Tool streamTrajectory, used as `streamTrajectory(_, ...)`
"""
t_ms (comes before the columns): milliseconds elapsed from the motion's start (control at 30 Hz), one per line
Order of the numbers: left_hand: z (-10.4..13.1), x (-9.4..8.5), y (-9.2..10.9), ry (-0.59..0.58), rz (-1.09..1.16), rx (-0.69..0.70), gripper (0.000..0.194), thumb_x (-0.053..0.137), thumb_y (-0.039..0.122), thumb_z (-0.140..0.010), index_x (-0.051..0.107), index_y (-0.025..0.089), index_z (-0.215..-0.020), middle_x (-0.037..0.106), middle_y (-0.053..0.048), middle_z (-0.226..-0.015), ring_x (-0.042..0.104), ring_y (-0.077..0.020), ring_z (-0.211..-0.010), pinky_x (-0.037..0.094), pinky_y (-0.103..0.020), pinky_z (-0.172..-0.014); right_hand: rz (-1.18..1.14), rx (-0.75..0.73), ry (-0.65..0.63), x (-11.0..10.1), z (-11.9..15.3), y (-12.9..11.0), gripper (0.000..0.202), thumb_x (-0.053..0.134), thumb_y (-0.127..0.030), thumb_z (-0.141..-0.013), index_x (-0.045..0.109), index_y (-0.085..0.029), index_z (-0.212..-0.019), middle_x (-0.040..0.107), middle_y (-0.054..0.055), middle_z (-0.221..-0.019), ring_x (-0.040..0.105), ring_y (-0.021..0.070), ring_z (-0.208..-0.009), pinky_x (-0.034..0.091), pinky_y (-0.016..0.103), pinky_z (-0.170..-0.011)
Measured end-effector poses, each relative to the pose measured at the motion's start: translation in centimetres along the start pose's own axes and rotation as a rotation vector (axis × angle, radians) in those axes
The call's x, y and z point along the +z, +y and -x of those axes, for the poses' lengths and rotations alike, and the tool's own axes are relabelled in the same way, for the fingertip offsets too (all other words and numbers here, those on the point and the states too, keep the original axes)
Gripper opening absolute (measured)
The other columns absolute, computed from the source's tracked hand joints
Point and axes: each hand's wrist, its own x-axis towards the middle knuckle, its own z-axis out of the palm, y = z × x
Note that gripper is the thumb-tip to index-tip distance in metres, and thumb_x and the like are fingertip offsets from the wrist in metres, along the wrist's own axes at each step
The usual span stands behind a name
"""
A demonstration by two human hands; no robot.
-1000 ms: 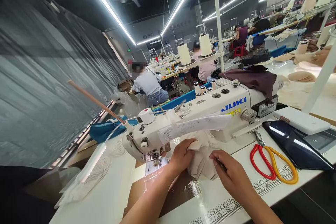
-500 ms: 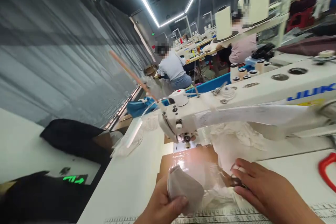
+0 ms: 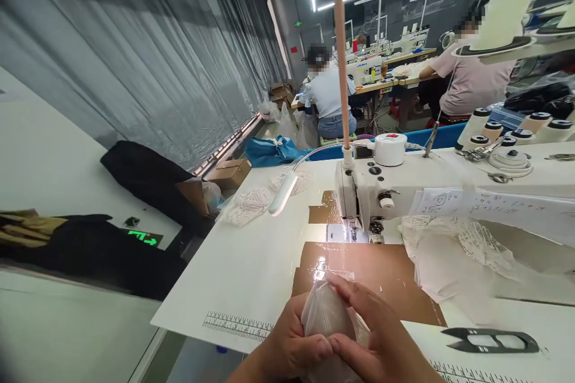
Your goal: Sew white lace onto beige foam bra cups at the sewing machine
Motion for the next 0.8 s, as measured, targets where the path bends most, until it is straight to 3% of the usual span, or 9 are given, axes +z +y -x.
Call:
streamTrajectory(133,1.2,-1.9,-0.9,0.155,0.032,0.026,0.053,0.063,0.062,-0.076,0.058,0.01,-0.078,0.045,-0.001,-0.064,0.037,-0.008,-0.055,0.028,-0.02,-0.05,-0.073,0.028,-0.026,2.2,-1.6,-1.3,0.026,0.064,-0.037,-0.084,0.063,-0.026,-0.109,0.073,0.003,-0.105,0.069,0.0191,-0.095,0.056,0.022,-0.081)
streamTrajectory(267,2.4,-4.1,-1.4,0.374,-0.013,0.008,0.05,0.057,0.057,-0.085,0.044,0.014,-0.062,0.037,0.003,-0.056,0.028,-0.006,-0.05,0.021,-0.02,-0.047,-0.105,0.051,-0.077,3.5,-2.0,-1.6,0.038,0.063,-0.036,-0.085,0.056,-0.027,-0.12,0.07,0.004,-0.116,0.067,0.02,-0.101,0.055,0.023,-0.083)
streamTrajectory(433,3.0,-5.1,-0.6,0.503,0.051,0.082,0.049,0.055,0.053,-0.087,0.036,0.017,-0.059,0.033,0.005,-0.055,0.025,-0.0065,-0.051,0.023,-0.021,-0.048,-0.14,0.106,-0.162,4.4,-3.1,-2.5,0.027,0.053,-0.04,-0.09,0.061,-0.025,-0.111,0.074,0.005,-0.098,0.069,0.0224,-0.093,0.056,0.026,-0.072)
streamTrajectory(567,3.9,-6.6,0.3,0.654,-0.056,0.124,0.051,0.054,0.053,-0.087,0.036,0.017,-0.057,0.029,0.006,-0.054,0.023,-0.0068,-0.051,0.021,-0.022,-0.049,-0.227,0.083,-0.222,5.3,-4.9,-3.7,0.025,0.049,-0.042,-0.091,0.065,-0.024,-0.099,0.068,0.002,-0.075,0.067,0.0208,-0.078,0.053,0.026,-0.063)
streamTrajectory(700,5.3,-8.4,1.3,0.702,-0.193,0.142,0.051,0.052,0.054,-0.089,0.036,0.017,-0.058,0.029,0.006,-0.057,0.024,-0.0073,-0.054,0.023,-0.022,-0.051,-0.183,0.057,-0.306,6.4,-6.6,-4.1,0.027,0.046,-0.042,-0.092,0.062,-0.023,-0.104,0.066,0.001,-0.072,0.061,0.0171,-0.064,0.049,0.025,-0.055)
streamTrajectory(800,6.1,-9.8,2.1,0.768,-0.265,0.188,0.049,0.051,0.054,-0.09,0.04,0.016,-0.06,0.03,0.006,-0.056,0.026,-0.0074,-0.054,0.023,-0.022,-0.051,-0.089,0.032,-0.398,7.2,-7.7,-4.1,0.028,0.042,-0.042,-0.095,0.058,-0.025,-0.109,0.065,0.0,-0.072,0.06,0.0167,-0.064,0.048,0.027,-0.058)
